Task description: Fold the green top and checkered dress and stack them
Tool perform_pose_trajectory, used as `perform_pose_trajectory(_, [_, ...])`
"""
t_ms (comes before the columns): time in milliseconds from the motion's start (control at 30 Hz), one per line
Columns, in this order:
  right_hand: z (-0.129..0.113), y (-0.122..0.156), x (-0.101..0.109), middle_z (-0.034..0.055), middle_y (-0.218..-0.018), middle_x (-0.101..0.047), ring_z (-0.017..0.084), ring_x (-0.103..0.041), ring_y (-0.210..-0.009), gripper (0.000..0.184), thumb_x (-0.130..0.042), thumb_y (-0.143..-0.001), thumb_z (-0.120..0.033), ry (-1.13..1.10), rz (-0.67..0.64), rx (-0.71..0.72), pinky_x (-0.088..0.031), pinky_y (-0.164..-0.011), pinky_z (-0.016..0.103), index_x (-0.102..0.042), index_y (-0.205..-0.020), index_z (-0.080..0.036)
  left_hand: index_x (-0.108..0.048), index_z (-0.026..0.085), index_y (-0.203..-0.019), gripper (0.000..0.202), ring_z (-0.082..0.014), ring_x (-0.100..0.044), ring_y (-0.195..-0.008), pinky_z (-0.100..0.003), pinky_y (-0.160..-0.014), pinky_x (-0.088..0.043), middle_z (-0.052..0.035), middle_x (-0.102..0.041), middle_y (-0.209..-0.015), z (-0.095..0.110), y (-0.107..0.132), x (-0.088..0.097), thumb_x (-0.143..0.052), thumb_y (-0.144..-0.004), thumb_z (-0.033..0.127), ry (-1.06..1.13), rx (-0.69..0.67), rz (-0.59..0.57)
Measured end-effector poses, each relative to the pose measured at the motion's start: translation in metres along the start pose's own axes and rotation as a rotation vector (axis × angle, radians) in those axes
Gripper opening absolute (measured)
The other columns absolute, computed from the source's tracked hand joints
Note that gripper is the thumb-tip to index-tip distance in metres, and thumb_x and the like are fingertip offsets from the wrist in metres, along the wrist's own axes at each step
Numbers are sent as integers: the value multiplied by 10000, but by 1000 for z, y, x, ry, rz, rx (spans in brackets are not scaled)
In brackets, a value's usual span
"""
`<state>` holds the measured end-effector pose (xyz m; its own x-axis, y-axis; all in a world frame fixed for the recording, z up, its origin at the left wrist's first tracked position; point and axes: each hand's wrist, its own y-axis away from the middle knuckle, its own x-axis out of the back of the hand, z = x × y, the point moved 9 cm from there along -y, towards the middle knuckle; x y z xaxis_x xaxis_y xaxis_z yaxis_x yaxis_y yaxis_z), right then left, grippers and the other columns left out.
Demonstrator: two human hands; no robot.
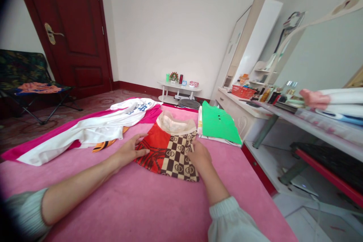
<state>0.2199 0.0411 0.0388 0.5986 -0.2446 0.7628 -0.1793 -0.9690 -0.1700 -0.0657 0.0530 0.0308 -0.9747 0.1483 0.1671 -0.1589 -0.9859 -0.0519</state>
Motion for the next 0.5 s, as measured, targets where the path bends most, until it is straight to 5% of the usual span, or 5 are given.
perform_pose_trajectory(200, [-19,0,-12,34,-1059,-695,192,-650,-951,498,-527,-670,-92,-315,72,141,-488,-878,345,-597,-1149,-211,-582,150,-1117,449,-210,-633,-987,-359,-939,-473,-57,-676,-1064,36,-7,-22,-588,-669,121,-112,-220,-14])
perform_pose_trajectory(333, [-29,2,-16,49,-1080,-690,208,-642,-963,450,-541,-690,-152,-484,48,179,-476,-903,372,-625,-1131,-186,-619,168,-1059,407,-197,-642,-924,-335,-885,-494,-43,-689,-986,58,-9,-68,-515,-679,65,-165,-315,-79])
perform_pose_trajectory(500, [-30,6,-14,83,-987,-708,246,-640,-939,366,-524,-817,-445,-638,44,121,-476,-880,395,-680,-962,-147,-587,173,-1091,468,-201,-637,-943,-322,-880,-492,-62,-679,-999,60,-4,-127,-538,-645,42,-147,-373,-179])
